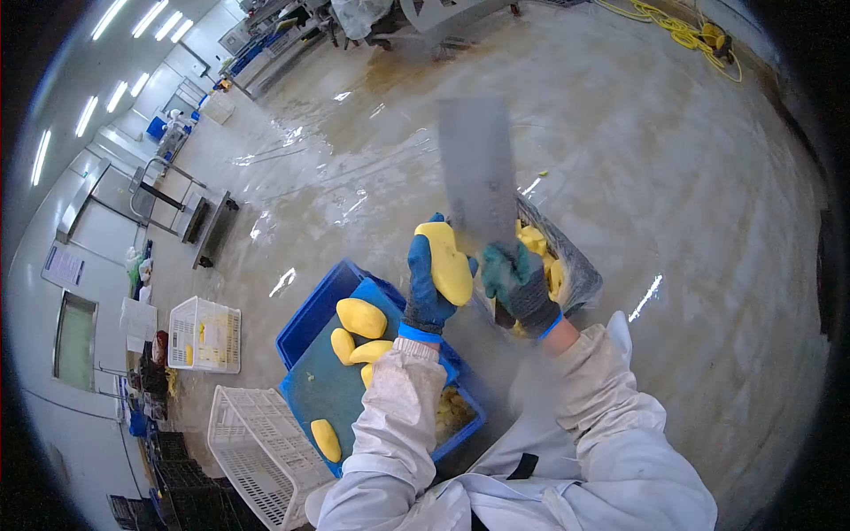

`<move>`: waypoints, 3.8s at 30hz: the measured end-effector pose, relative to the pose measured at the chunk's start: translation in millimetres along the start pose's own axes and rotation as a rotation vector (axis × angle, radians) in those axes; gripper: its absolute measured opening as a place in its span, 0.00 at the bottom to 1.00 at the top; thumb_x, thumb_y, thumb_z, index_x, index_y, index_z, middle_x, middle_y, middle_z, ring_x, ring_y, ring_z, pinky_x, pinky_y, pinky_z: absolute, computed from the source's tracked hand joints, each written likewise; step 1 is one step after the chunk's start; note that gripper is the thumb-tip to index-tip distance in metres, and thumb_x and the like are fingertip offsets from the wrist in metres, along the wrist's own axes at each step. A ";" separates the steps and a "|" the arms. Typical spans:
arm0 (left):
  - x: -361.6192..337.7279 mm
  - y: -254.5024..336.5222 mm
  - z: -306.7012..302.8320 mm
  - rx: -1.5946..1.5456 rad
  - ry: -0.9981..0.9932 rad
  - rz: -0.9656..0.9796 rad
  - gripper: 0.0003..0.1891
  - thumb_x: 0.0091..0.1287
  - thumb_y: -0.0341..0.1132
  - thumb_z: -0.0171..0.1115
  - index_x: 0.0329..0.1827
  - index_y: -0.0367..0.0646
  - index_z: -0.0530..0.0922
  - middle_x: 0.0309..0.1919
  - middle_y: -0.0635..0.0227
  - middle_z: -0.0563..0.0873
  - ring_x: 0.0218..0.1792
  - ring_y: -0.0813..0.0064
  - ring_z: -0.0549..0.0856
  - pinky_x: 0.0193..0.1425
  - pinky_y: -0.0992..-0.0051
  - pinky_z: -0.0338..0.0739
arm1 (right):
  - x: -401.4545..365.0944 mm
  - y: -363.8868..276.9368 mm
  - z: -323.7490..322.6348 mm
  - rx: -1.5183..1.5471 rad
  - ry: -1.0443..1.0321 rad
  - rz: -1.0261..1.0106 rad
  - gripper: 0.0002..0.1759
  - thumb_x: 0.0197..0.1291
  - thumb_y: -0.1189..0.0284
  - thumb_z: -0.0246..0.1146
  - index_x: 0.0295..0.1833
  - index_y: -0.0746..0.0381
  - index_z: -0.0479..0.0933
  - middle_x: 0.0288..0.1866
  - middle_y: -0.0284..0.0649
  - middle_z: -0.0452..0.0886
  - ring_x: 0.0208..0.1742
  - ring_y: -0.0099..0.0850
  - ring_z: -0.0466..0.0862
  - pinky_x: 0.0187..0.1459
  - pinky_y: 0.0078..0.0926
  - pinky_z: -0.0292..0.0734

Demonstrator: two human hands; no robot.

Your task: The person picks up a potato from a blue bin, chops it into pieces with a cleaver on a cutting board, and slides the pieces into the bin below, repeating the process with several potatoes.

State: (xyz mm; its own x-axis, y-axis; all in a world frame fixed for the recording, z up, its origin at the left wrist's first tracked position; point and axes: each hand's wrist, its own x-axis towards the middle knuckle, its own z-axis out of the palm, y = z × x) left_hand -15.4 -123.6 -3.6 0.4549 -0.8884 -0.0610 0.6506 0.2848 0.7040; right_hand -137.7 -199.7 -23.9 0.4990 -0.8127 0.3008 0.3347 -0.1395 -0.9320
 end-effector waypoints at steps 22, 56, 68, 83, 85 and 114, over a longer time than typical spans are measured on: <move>0.9 -7.4 -14.7 0.084 -0.106 -0.147 0.29 0.71 0.57 0.47 0.65 0.45 0.66 0.56 0.64 0.77 0.54 0.68 0.78 0.58 0.67 0.74 | -0.1 1.6 -9.2 -0.507 -0.228 -0.188 0.09 0.61 0.68 0.59 0.41 0.62 0.77 0.30 0.47 0.80 0.31 0.46 0.81 0.33 0.40 0.74; -332.9 16.7 -289.9 1.764 1.141 -0.252 0.51 0.60 0.56 0.60 0.75 0.37 0.41 0.72 0.39 0.45 0.69 0.37 0.58 0.72 0.51 0.54 | -70.1 1.5 60.9 -0.340 -0.756 0.014 0.07 0.63 0.71 0.57 0.42 0.63 0.75 0.27 0.38 0.77 0.21 0.27 0.77 0.24 0.24 0.72; -377.2 18.5 -276.5 1.299 1.085 0.165 0.24 0.59 0.39 0.63 0.59 0.40 0.74 0.49 0.49 0.80 0.53 0.53 0.79 0.57 0.60 0.73 | -267.0 -6.7 209.6 -0.975 -1.134 0.115 0.19 0.58 0.60 0.58 0.45 0.66 0.72 0.38 0.59 0.81 0.42 0.54 0.81 0.46 0.50 0.75; -373.5 15.5 -279.5 1.350 1.023 0.114 0.27 0.61 0.39 0.60 0.63 0.41 0.71 0.51 0.47 0.78 0.54 0.49 0.76 0.59 0.58 0.70 | -259.6 41.4 258.2 -1.127 -1.214 0.313 0.18 0.58 0.64 0.57 0.47 0.67 0.72 0.44 0.60 0.79 0.46 0.53 0.80 0.49 0.47 0.74; -374.7 19.1 -274.9 1.331 1.029 0.136 0.26 0.61 0.38 0.61 0.63 0.41 0.72 0.52 0.46 0.77 0.54 0.48 0.76 0.60 0.58 0.70 | -242.0 39.0 255.7 -0.994 -1.272 0.206 0.16 0.58 0.64 0.58 0.45 0.66 0.73 0.44 0.60 0.79 0.44 0.53 0.80 0.47 0.47 0.74; -374.5 -7.2 -308.3 1.482 1.003 0.192 0.26 0.63 0.42 0.57 0.64 0.42 0.70 0.56 0.45 0.75 0.57 0.47 0.74 0.61 0.57 0.69 | -302.2 17.3 247.8 -0.860 -1.017 -0.070 0.16 0.61 0.64 0.56 0.50 0.63 0.72 0.34 0.57 0.82 0.37 0.54 0.83 0.40 0.51 0.76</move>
State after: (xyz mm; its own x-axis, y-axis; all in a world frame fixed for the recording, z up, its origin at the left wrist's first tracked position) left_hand -3.0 318.0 -204.0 0.9736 -0.1910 0.1250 -0.2230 -0.6792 0.6992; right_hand -84.6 183.7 -80.7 0.9980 -0.0605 0.0182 -0.0359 -0.7795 -0.6254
